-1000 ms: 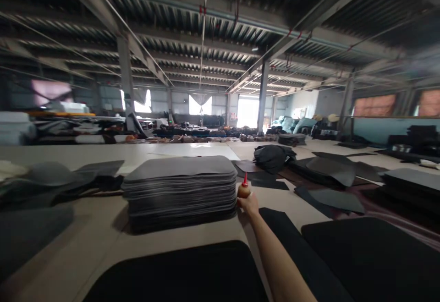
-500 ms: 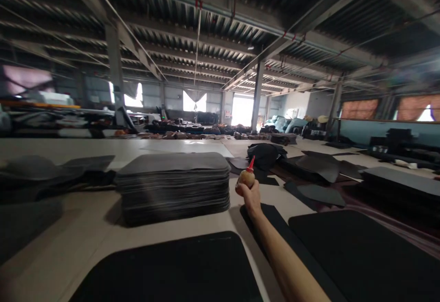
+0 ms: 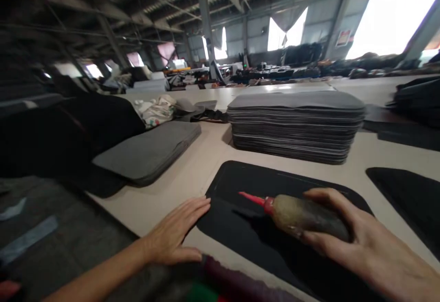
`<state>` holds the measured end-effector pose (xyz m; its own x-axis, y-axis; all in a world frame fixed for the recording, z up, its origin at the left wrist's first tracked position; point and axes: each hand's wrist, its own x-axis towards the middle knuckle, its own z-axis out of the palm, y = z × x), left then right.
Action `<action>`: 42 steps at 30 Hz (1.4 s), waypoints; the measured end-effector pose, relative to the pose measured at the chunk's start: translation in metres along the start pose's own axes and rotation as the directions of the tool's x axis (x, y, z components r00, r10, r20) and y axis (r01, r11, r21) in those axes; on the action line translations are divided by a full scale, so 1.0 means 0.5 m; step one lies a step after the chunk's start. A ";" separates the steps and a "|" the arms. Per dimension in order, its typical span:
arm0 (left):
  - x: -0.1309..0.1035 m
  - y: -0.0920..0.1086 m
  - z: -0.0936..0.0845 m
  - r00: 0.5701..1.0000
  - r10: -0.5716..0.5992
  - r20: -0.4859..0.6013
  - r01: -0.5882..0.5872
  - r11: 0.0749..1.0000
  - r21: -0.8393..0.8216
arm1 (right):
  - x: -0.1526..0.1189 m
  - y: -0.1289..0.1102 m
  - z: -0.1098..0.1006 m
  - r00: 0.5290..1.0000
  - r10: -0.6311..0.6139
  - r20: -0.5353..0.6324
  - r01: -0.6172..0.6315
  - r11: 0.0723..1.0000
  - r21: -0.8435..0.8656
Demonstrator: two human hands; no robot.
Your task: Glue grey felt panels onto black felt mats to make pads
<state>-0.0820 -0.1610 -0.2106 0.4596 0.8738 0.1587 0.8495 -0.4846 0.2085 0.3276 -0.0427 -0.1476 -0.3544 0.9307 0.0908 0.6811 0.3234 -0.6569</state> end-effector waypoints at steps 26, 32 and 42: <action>-0.010 0.009 0.009 0.971 -0.161 -0.175 0.133 0.978 -0.163 | 0.037 -0.201 0.182 0.913 -0.375 0.162 0.372 0.927 0.050; 0.000 0.012 0.008 0.966 -0.184 -0.180 0.153 0.973 -0.170 | 0.044 -0.225 0.177 0.917 -0.340 0.207 0.341 0.939 0.032; 0.003 0.012 0.012 0.957 -0.213 -0.200 0.177 0.967 -0.181 | 0.064 -0.258 0.143 0.922 -0.269 0.280 0.291 0.956 -0.041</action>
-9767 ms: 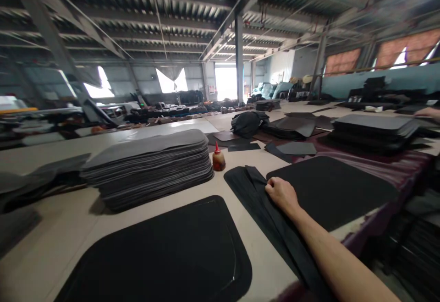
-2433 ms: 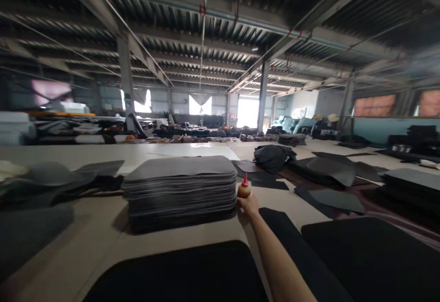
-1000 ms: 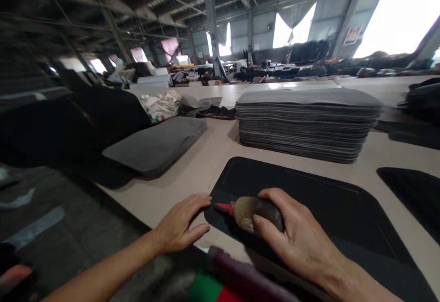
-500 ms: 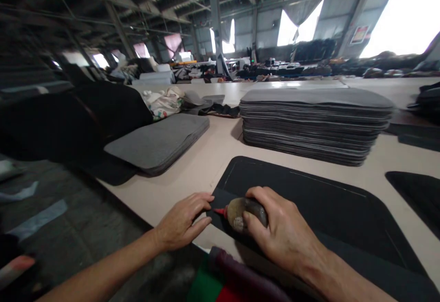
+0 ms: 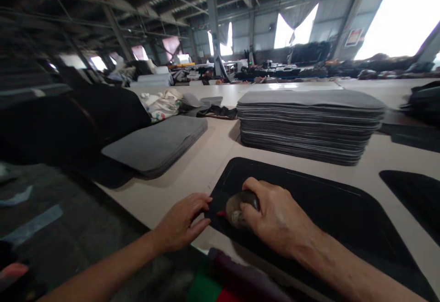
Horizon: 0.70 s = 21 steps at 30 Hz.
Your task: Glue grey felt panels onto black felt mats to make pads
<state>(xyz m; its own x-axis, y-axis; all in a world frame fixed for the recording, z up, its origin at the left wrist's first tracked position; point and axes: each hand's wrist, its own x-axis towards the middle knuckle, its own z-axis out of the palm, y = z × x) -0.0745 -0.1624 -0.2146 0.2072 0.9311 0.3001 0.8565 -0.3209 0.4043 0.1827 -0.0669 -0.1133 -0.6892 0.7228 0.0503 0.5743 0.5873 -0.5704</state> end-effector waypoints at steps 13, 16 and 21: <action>0.001 -0.002 0.001 1.000 -0.001 0.003 0.001 1.000 -0.001 | 0.007 -0.007 -0.002 0.999 -0.026 -0.026 0.025 0.999 -0.037; 0.002 -0.003 0.002 1.000 0.006 -0.003 -0.006 1.000 -0.001 | 0.013 -0.012 -0.001 0.999 -0.035 -0.013 0.034 0.998 -0.059; 0.002 -0.003 0.002 1.000 0.014 -0.002 -0.014 1.000 0.007 | 0.012 -0.006 -0.015 1.000 0.014 0.011 -0.012 0.995 -0.104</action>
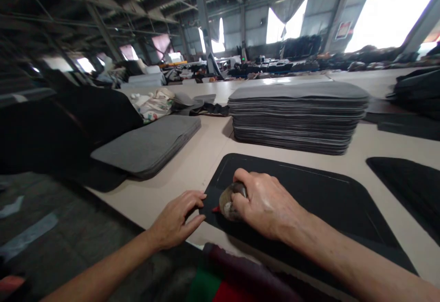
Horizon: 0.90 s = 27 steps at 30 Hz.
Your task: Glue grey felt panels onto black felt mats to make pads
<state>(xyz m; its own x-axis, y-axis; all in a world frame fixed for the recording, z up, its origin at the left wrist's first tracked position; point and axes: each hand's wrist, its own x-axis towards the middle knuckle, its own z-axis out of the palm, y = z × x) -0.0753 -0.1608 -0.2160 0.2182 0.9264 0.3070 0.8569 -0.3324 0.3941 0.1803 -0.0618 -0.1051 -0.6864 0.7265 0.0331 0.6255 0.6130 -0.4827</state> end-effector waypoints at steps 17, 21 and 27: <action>0.002 -0.005 -0.003 1.000 0.014 0.006 -0.014 0.999 0.036 | -0.128 0.108 -0.082 0.978 0.210 0.006 -0.210 0.978 -0.004; 0.003 -0.009 -0.002 1.000 0.022 0.002 -0.022 0.999 0.048 | -0.171 0.134 -0.100 0.966 0.259 -0.002 -0.259 0.966 0.019; -0.001 -0.027 0.003 0.999 0.035 -0.004 -0.034 0.993 0.112 | -0.253 0.169 -0.135 0.930 0.366 0.019 -0.366 0.926 0.092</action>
<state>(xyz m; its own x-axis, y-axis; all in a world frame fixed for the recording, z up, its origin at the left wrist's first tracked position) -0.0862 -0.1565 -0.2227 0.2456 0.9135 0.3242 0.8958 -0.3417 0.2842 0.3449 -0.0810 -0.0908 -0.4163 0.8946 -0.1622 0.7964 0.2727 -0.5399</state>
